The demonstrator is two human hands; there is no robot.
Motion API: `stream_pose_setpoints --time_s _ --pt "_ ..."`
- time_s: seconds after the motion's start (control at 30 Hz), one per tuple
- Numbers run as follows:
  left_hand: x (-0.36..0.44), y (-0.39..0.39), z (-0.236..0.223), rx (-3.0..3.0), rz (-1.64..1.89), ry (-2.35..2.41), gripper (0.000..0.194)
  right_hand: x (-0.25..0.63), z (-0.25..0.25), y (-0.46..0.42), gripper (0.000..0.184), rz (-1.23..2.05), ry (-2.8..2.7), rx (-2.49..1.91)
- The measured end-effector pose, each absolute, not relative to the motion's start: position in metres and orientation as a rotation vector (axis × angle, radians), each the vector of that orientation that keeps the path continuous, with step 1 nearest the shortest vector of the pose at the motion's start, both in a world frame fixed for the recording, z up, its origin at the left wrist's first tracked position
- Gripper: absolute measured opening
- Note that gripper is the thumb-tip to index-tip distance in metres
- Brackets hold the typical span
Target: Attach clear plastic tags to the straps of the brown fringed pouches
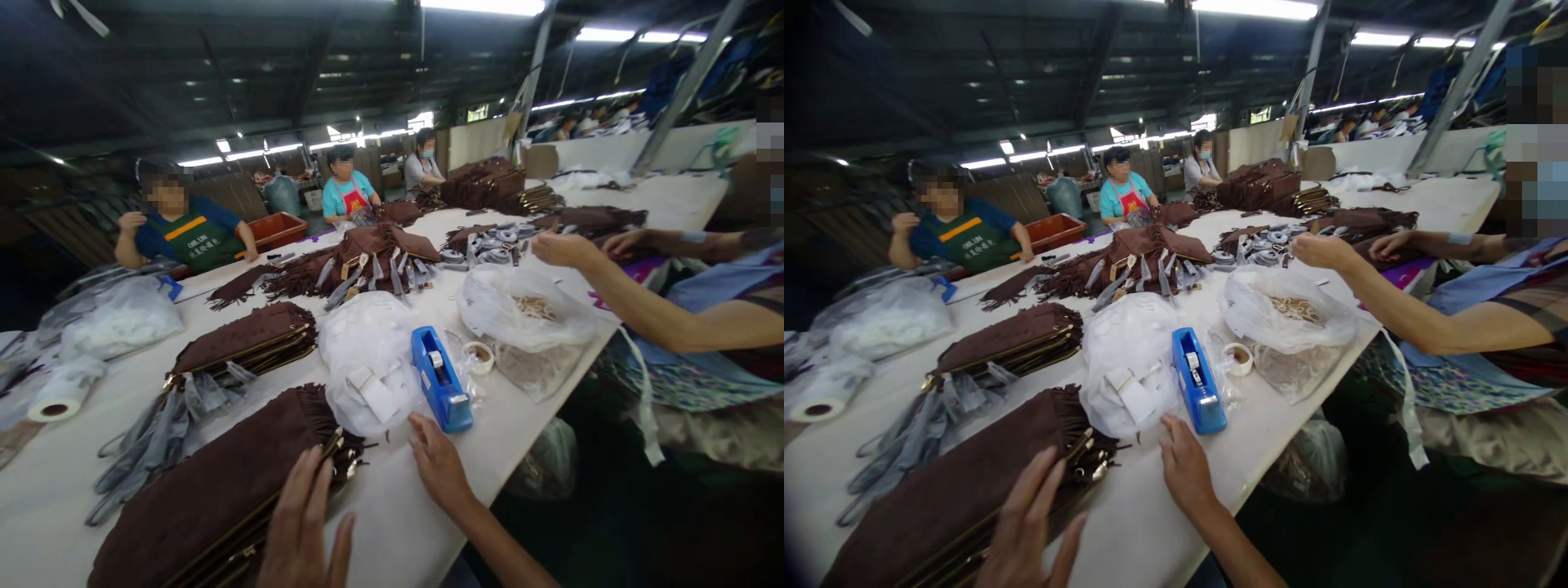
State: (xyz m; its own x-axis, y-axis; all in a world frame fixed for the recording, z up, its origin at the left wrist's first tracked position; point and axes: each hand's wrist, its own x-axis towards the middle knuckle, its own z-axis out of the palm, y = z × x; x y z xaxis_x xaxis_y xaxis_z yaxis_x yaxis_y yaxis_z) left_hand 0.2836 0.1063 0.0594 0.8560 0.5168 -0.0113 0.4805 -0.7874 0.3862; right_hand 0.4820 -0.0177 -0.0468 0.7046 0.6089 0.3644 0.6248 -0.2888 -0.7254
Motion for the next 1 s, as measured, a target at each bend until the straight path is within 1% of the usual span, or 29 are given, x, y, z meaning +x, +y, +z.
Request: stream_pose_setpoints --time_s 0.03,0.07,0.1,0.13,0.2,0.23,0.27,0.4,0.47,0.63,0.73,0.83,0.87,0.97,1.0 --pt "0.313 0.099 0.052 2.703 0.295 0.737 0.067 0.479 -0.044 -0.014 0.033 -0.007 -0.962 -1.957" --pt "0.342 0.094 0.045 2.744 0.336 0.677 0.070 0.477 -0.041 -0.012 0.033 0.003 -0.988 -1.929" --pt "0.369 0.092 0.037 2.746 0.344 0.652 0.068 0.477 -0.037 -0.012 0.032 0.008 -1.030 -1.901" --pt "0.393 0.095 0.030 2.703 0.315 0.655 0.061 0.478 -0.035 -0.014 0.032 0.004 -1.080 -1.882" --pt "0.428 0.111 0.018 2.481 0.273 0.752 0.031 0.486 -0.035 -0.024 0.033 -0.040 -1.167 -1.899" --pt "0.439 0.124 0.012 2.405 0.258 0.825 0.021 0.491 -0.038 -0.030 0.035 -0.083 -1.196 -1.941" --pt "0.447 0.138 0.007 2.336 0.252 0.898 0.017 0.496 -0.042 -0.035 0.037 -0.132 -1.213 -2.003" --pt "0.454 0.186 -0.013 2.129 0.275 1.113 0.032 0.508 -0.059 -0.039 0.051 -0.318 -1.327 -2.226" --pt "0.454 0.196 -0.021 2.067 0.290 1.160 0.033 0.506 -0.065 -0.030 0.058 -0.403 -1.394 -2.286" --pt "0.453 0.187 -0.029 2.112 0.313 1.178 0.030 0.488 -0.079 -0.019 0.046 -0.598 -1.375 -2.372" --pt "0.451 0.175 -0.025 2.202 0.309 1.143 0.027 0.479 -0.087 -0.026 0.041 -0.614 -1.363 -2.375" --pt "0.450 0.166 -0.022 2.254 0.300 1.112 0.024 0.481 -0.082 -0.037 0.036 -0.580 -1.351 -2.342" --pt "0.449 0.164 -0.021 2.264 0.301 1.097 0.024 0.483 -0.078 -0.040 0.039 -0.559 -1.360 -2.338" --pt "0.446 0.162 -0.023 2.277 0.323 1.028 0.023 0.495 -0.064 -0.045 0.059 -0.487 -1.440 -2.352" --pt "0.445 0.161 -0.024 2.277 0.342 1.001 0.022 0.498 -0.063 -0.046 0.063 -0.487 -1.471 -2.349"
